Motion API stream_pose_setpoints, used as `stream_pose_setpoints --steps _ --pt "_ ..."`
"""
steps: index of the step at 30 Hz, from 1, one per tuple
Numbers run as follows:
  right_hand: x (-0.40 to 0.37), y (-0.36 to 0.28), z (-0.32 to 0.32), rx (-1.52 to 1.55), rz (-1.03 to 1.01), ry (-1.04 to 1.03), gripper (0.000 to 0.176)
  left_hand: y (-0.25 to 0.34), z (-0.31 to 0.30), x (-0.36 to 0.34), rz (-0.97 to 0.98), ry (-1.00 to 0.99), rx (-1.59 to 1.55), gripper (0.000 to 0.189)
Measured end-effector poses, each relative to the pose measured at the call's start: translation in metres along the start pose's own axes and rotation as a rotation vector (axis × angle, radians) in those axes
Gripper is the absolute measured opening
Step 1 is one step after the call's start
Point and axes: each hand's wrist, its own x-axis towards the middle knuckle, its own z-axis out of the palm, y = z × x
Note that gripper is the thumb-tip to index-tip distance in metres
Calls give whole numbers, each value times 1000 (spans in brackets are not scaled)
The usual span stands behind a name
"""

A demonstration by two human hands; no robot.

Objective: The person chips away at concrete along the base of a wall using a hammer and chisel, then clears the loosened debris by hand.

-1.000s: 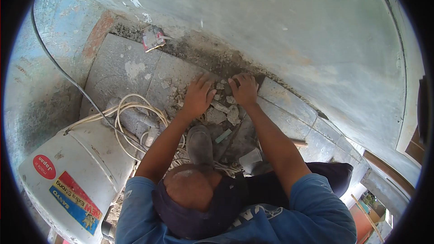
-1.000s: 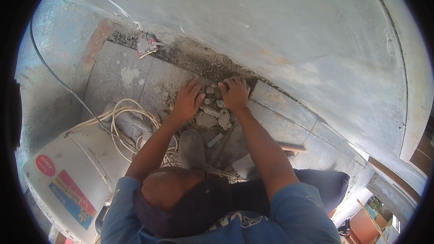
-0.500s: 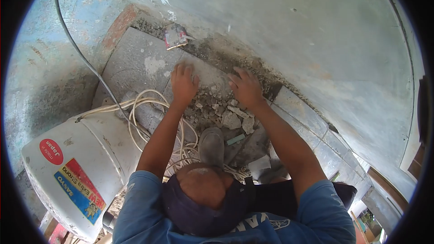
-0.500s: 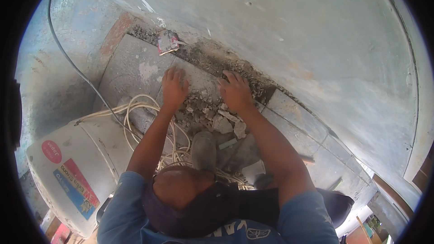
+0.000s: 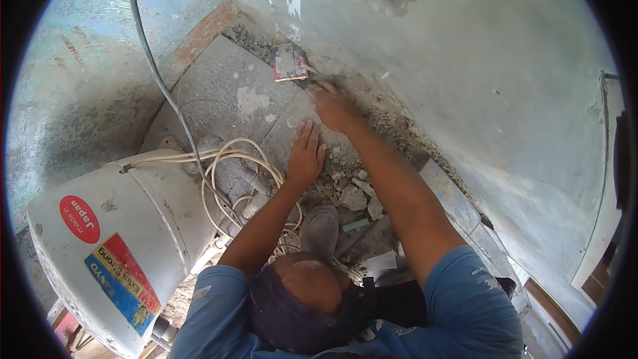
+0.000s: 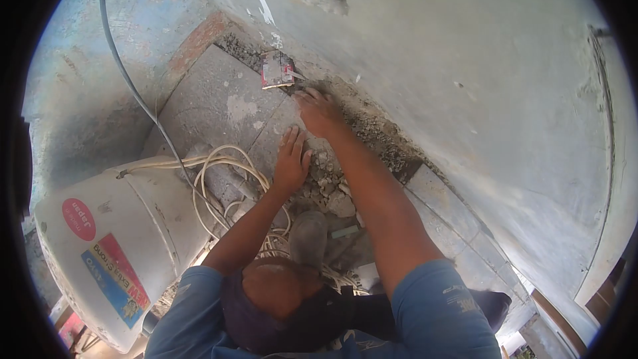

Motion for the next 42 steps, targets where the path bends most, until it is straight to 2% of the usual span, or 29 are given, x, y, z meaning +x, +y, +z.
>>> stream_pose_setpoints --steps 2,4,6,11,13,17,19,23,25,29,31,34,42 --pt "-17 10 -8 15 -11 -32 32 -2 0 0 -5 6 -12 46" --pt "-40 21 -24 -153 -51 -107 32 -1 0 -1 -11 6 -31 46" --pt "-65 27 -36 -169 -39 -109 30 -3 0 0 -14 7 -32 45" --pt "-125 41 -53 -266 66 -102 25 0 -3 1 18 16 -19 44" --pt "-140 44 -59 -265 138 -171 25 1 -4 1 12 32 -28 44" --pt "-125 36 -59 -218 243 -230 26 1 -2 2 10 59 -8 44" --pt "-98 29 -48 -140 150 -50 28 2 1 1 4 60 2 44" --pt "-77 21 -22 3 78 15 29 0 3 2 29 76 13 43" --pt "-82 22 -29 -72 132 -56 28 0 2 3 23 85 0 43" --pt "-88 32 -40 -122 103 -118 27 5 3 1 18 90 19 43" --pt "-78 28 -43 -179 202 -222 24 4 2 3 19 104 22 43" --pt "-60 28 -37 -93 83 -118 27 4 3 1 16 99 22 43" --pt "-45 29 -29 -18 118 -185 33 4 4 1 -21 97 26 44"
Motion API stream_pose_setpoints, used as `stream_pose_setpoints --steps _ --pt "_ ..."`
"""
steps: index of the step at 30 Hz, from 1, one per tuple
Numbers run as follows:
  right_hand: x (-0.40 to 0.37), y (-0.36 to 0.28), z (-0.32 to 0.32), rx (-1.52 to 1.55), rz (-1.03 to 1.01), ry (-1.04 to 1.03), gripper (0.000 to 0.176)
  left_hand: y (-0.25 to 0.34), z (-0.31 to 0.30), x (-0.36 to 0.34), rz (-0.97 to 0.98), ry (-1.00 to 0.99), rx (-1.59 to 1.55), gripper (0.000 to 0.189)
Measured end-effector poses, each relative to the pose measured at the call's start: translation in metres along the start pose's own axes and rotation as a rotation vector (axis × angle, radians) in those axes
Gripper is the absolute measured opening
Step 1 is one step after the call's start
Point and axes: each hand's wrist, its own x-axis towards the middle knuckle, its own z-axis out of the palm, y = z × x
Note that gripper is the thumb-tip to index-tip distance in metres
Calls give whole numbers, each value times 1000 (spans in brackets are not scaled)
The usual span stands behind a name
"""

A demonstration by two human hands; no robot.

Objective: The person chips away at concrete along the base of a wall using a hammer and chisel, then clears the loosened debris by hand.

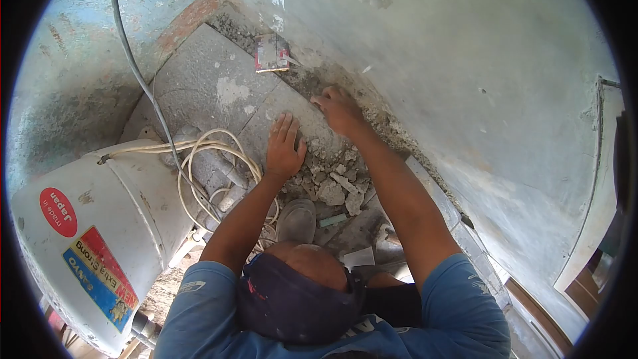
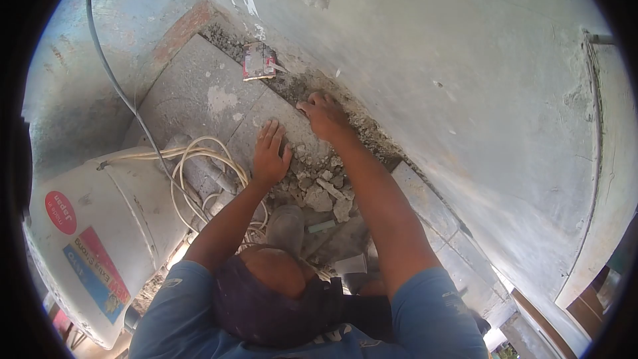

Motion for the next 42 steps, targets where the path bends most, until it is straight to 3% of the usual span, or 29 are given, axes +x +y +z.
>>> stream_pose_setpoints --steps 8,11,13,17,20,22,26,29,32,34,35,42 --pt "17 -12 -14 -50 -1 -2 20 0 -1 1 -5 -13 -10 45" --pt "10 -7 -22 -133 16 -147 19 -1 -1 0 0 -10 -15 46" --pt "-7 -5 -24 73 109 51 21 0 -1 0 -5 -18 -19 46" --pt "-32 10 -7 -27 -9 220 22 0 -1 0 -1 -3 -19 45" --pt "-44 16 -4 -162 -109 204 24 0 -1 1 10 0 -21 44" --pt "-44 14 -16 -258 78 -97 33 -2 0 1 6 7 -27 44" --pt "-48 10 -16 -125 114 -51 34 -2 1 1 21 8 -1 46" --pt "-52 7 -6 -128 -24 105 32 0 1 0 23 3 7 46" --pt "-56 12 -12 -161 10 56 32 -2 0 0 19 2 3 46" --pt "-59 13 -26 -208 148 -176 42 -1 1 -1 18 5 -7 46" --pt "-60 13 -26 -211 151 -176 42 -1 0 -1 19 8 0 46" --pt "-55 12 -1 -120 54 47 30 0 -1 0 24 17 -5 45"
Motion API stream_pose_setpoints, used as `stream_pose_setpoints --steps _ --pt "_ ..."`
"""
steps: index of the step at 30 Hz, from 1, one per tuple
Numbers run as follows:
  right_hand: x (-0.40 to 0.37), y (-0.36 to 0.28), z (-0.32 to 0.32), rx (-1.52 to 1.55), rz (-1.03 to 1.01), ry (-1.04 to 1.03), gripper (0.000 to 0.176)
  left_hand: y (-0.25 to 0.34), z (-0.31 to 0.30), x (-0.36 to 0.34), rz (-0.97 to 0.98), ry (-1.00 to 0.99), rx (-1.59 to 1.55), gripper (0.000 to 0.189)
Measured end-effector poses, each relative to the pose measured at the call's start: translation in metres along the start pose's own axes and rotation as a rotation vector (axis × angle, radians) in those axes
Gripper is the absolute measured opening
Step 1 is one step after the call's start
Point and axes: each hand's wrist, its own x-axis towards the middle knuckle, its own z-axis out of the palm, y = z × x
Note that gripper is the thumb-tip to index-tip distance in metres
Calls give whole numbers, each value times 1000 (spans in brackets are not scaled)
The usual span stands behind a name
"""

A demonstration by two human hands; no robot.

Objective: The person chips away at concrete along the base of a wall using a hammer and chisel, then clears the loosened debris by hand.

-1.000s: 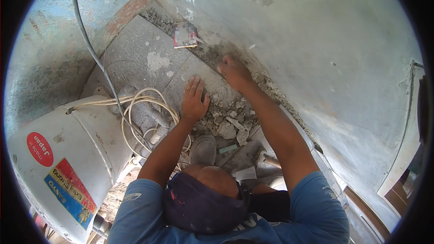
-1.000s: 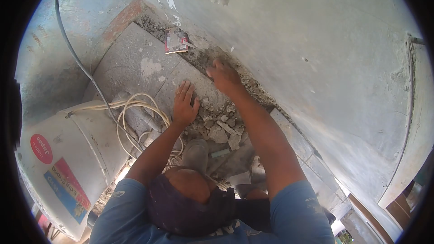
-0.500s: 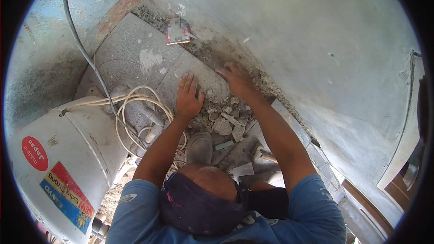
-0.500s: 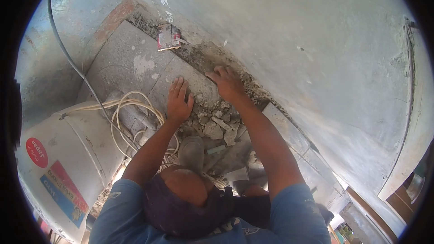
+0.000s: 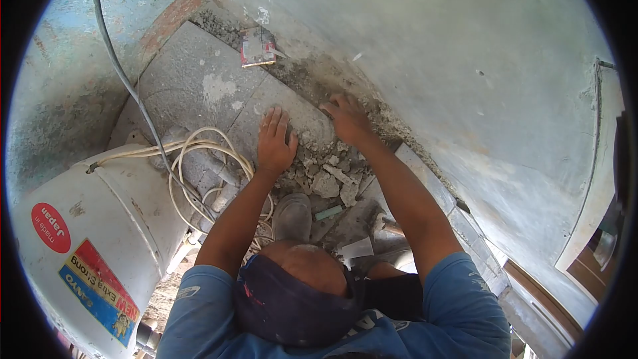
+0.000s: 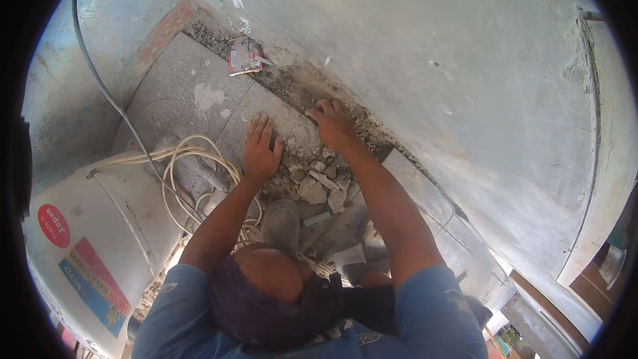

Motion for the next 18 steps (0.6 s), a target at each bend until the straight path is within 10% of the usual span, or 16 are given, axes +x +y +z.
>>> stream_pose_setpoints --steps 18 --pt "-1 1 -4 -68 48 -85 35 -2 0 -1 -3 4 -10 45"
